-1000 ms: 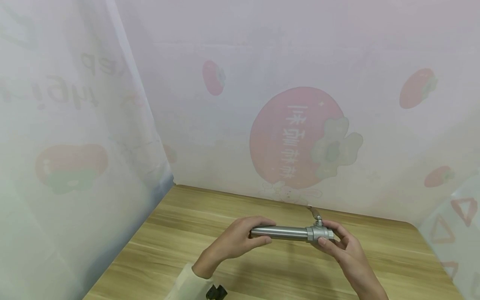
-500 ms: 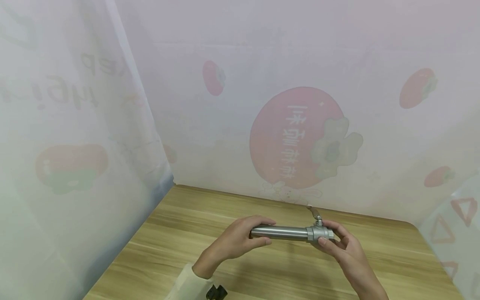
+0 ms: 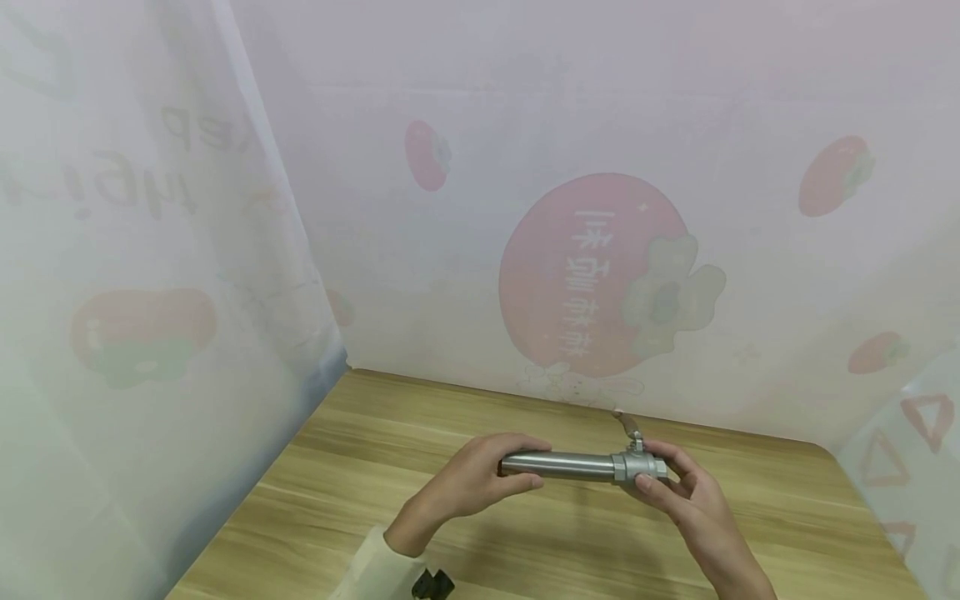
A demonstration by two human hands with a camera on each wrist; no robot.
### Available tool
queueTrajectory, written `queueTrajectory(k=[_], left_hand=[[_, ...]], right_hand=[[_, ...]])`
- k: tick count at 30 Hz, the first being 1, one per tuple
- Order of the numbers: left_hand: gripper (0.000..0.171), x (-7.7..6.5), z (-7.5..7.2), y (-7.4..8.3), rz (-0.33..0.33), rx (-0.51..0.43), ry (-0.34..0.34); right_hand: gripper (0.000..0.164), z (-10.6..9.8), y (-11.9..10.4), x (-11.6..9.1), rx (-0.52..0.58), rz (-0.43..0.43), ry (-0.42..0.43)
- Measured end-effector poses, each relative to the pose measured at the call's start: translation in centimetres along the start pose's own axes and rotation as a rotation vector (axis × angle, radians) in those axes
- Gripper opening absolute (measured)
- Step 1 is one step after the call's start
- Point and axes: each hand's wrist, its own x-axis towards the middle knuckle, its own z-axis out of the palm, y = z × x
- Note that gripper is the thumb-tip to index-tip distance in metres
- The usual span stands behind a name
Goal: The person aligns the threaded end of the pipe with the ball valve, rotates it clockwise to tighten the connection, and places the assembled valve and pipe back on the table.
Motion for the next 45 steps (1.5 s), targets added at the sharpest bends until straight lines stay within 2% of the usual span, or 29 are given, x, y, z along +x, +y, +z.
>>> queueTrajectory(k=[10, 27, 34, 45], left_hand=[[0.045, 0.00, -0.08, -0.11, -0.007, -0.013, -0.031], [0.041, 0.03, 0.00, -0.05, 0.001, -0.010, -0.013], [0.042, 0.02, 0.01, 0.00, -0.006, -0.011, -0.015], [0.045, -0.04, 0.10, 0.06, -0.026, 0.028, -0.010]], right_hand=[[0.051, -0.02, 0.04, 0.07, -0.001, 0.015, 0.006], [0.051, -0.08, -0.02, 0.08, 0.007, -0.019, -0.013], [0.053, -0.04, -0.11, 0.00, -0.001, -0.007, -0.013], [0.051, -0.12, -0.06, -0.01, -0.006, -0.010, -0.022]])
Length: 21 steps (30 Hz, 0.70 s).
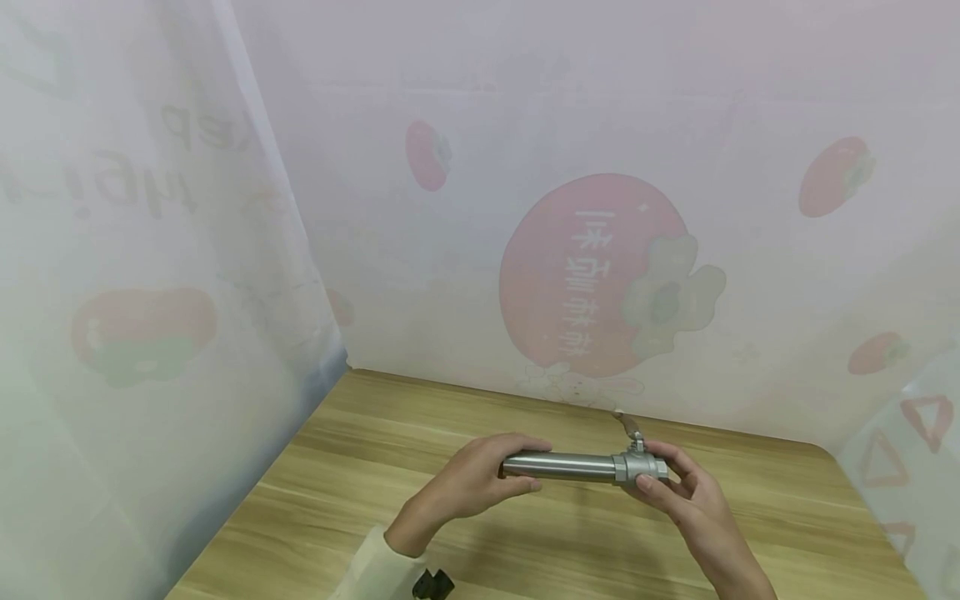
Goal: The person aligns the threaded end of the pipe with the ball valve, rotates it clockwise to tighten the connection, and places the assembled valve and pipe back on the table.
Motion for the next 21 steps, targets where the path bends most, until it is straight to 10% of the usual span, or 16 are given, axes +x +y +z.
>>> queueTrajectory(k=[21], left_hand=[[0.044, 0.05, 0.04, -0.04, 0.012, 0.010, 0.002]], right_hand=[[0.050, 0.05, 0.01, 0.01, 0.013, 0.010, 0.013]])
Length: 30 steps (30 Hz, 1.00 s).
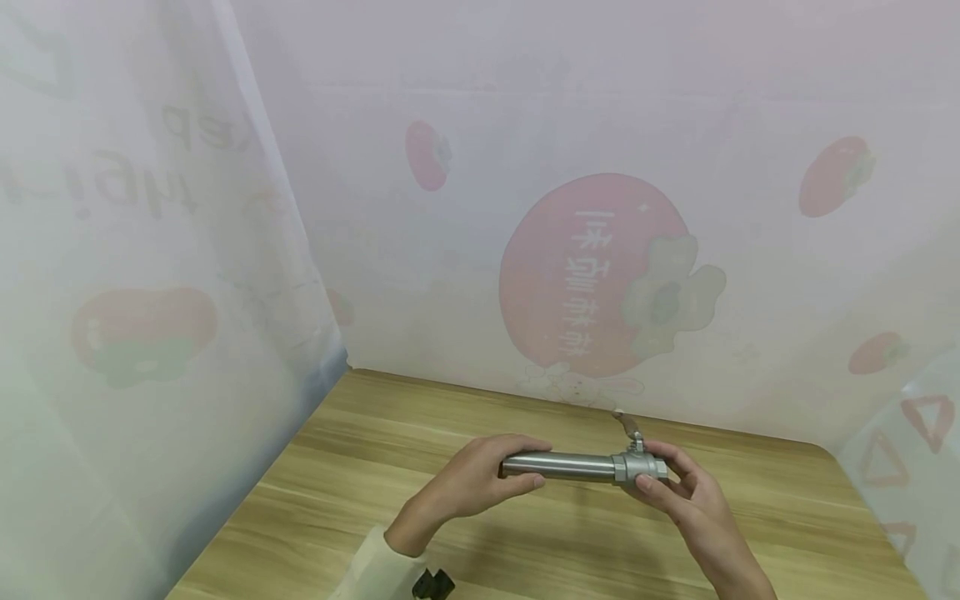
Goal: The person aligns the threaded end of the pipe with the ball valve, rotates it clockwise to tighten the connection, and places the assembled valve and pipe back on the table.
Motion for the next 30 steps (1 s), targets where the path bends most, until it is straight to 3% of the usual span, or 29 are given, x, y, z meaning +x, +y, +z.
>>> queueTrajectory(k=[30], left_hand=[[0.042, -0.04, -0.05, 0.07, -0.012, -0.033, -0.001]], right_hand=[[0.050, 0.13, -0.16, -0.06, -0.011, 0.024, 0.009]])
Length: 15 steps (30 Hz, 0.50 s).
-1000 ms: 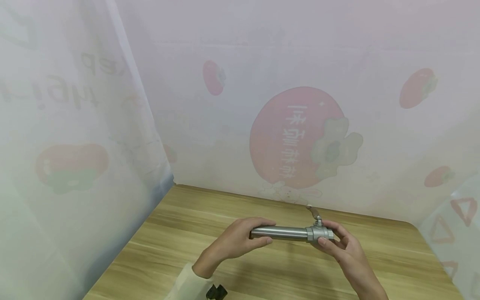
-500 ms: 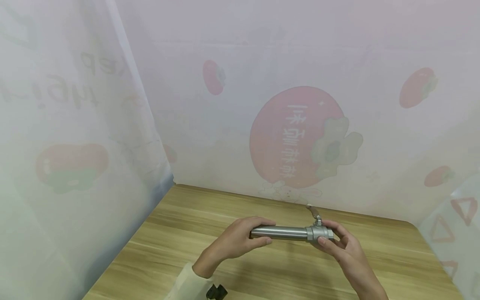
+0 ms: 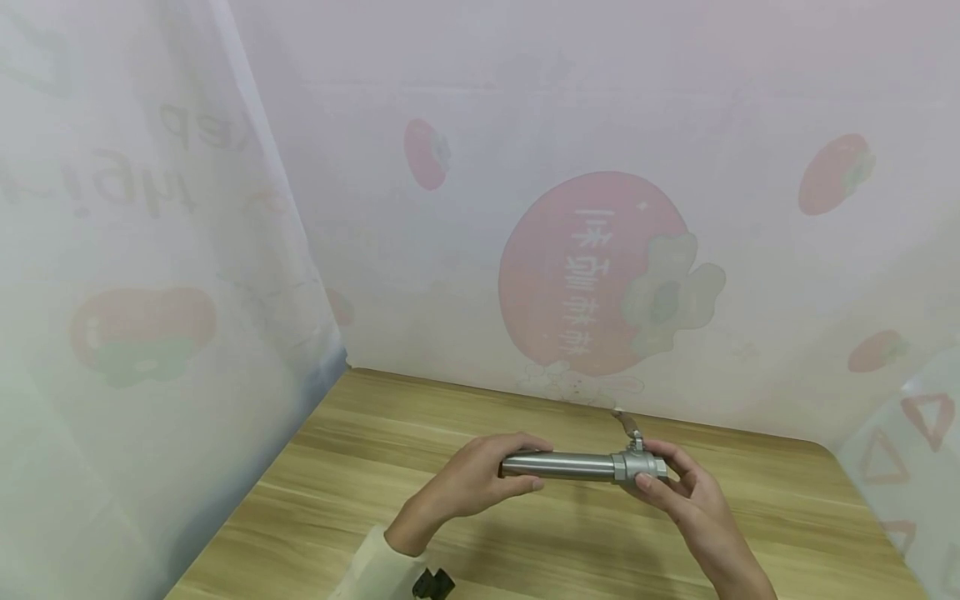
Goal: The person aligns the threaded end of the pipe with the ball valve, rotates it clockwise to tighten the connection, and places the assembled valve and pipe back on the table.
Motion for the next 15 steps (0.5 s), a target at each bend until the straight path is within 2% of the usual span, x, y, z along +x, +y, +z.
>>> queueTrajectory(k=[6, 15], left_hand=[[0.042, 0.00, 0.04, -0.07, 0.011, 0.014, -0.003], [0.041, 0.00, 0.02, 0.09, -0.012, 0.013, 0.007]], right_hand=[[0.050, -0.03, 0.06, -0.06, 0.000, -0.011, -0.007], [0.050, 0.03, 0.00, -0.05, 0.009, -0.027, -0.008]])
